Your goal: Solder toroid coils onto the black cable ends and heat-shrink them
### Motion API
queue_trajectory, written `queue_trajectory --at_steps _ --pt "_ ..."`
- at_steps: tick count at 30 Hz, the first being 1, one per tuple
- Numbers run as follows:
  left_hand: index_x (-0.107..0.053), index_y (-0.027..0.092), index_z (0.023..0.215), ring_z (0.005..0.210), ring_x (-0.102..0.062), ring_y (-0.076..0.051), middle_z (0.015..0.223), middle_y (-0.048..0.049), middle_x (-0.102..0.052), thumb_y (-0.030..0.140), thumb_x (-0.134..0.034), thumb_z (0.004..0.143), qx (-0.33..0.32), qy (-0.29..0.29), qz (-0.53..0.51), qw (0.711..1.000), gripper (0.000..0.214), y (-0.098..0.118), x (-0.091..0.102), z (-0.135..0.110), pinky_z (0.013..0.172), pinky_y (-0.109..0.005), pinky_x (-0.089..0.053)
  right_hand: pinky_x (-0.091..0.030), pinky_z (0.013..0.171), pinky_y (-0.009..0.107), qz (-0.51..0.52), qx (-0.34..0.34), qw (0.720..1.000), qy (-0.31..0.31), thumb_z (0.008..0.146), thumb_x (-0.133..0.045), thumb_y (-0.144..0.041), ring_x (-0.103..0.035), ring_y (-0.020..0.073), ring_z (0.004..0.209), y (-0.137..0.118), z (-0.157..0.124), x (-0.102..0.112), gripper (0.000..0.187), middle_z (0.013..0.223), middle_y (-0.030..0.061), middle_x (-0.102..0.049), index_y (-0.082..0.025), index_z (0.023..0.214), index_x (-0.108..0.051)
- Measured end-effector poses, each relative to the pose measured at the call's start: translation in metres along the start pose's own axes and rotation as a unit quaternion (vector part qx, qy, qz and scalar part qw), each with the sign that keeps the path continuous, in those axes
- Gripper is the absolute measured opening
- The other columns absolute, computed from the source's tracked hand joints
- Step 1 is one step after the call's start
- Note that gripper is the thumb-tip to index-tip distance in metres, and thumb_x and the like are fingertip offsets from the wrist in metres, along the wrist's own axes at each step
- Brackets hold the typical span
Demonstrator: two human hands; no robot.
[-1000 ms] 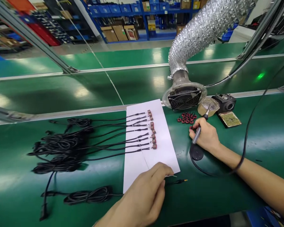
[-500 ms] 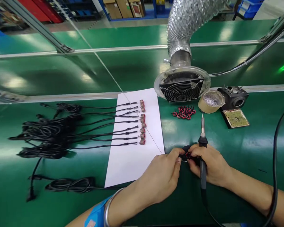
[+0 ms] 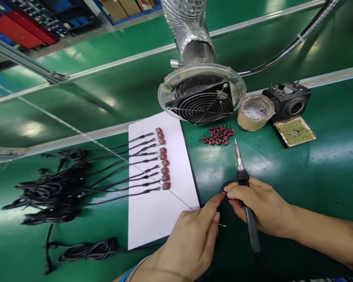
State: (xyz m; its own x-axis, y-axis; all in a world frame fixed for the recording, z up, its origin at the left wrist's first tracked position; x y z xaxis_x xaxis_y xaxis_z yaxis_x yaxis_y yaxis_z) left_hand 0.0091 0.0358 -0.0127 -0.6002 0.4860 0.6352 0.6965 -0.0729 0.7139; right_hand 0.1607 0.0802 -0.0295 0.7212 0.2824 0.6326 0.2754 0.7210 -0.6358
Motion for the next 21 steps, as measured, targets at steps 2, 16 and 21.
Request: queue_trajectory --at_steps 2,16,21 --pt "-0.044 0.011 0.143 0.056 -0.063 -0.016 0.067 -0.0023 -0.067 0.024 -0.029 0.100 0.009 -0.008 -0.023 1.000 0.048 -0.001 0.001 0.000 0.053 -0.026 -0.046 -0.055 0.073 0.029 -0.017 0.001 1.000 0.004 0.086 -0.051 -0.004 -0.066 0.0208 0.090 -0.001 0.000 -0.001 0.021 0.101 0.0092 -0.070 -0.017 0.102 -0.049" --pt "-0.047 0.011 0.138 0.057 -0.061 -0.014 0.065 -0.0005 -0.064 0.034 -0.027 0.103 0.107 -0.048 -0.131 0.984 0.046 -0.007 0.005 0.008 0.056 -0.026 -0.047 -0.051 0.070 0.029 -0.047 -0.023 0.998 0.020 0.093 -0.051 -0.012 -0.059 0.0190 0.079 -0.002 0.001 0.000 0.008 0.085 0.0049 -0.065 -0.018 0.098 -0.053" --pt "-0.049 0.012 0.138 0.056 -0.061 -0.013 0.068 -0.0014 -0.065 0.031 -0.029 0.102 0.090 -0.047 -0.149 0.983 0.046 -0.005 0.005 0.005 0.056 -0.024 -0.048 -0.051 0.069 0.025 0.054 -0.085 0.995 -0.029 0.088 -0.055 -0.010 -0.056 0.0146 0.074 0.008 0.002 0.005 0.026 0.090 0.0017 -0.066 -0.019 0.113 -0.052"
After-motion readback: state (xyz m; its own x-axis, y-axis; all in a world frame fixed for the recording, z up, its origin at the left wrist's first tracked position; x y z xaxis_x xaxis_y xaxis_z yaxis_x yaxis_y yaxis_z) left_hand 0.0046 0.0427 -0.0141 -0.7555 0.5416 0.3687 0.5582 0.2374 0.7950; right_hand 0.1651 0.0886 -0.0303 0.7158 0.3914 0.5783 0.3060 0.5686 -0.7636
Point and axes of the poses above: each hand's wrist, its own z-axis towards the middle knuckle, its own x-axis out of the back of the hand, y = z × x, the point moved 5 cm from there along z, towards the middle knuckle
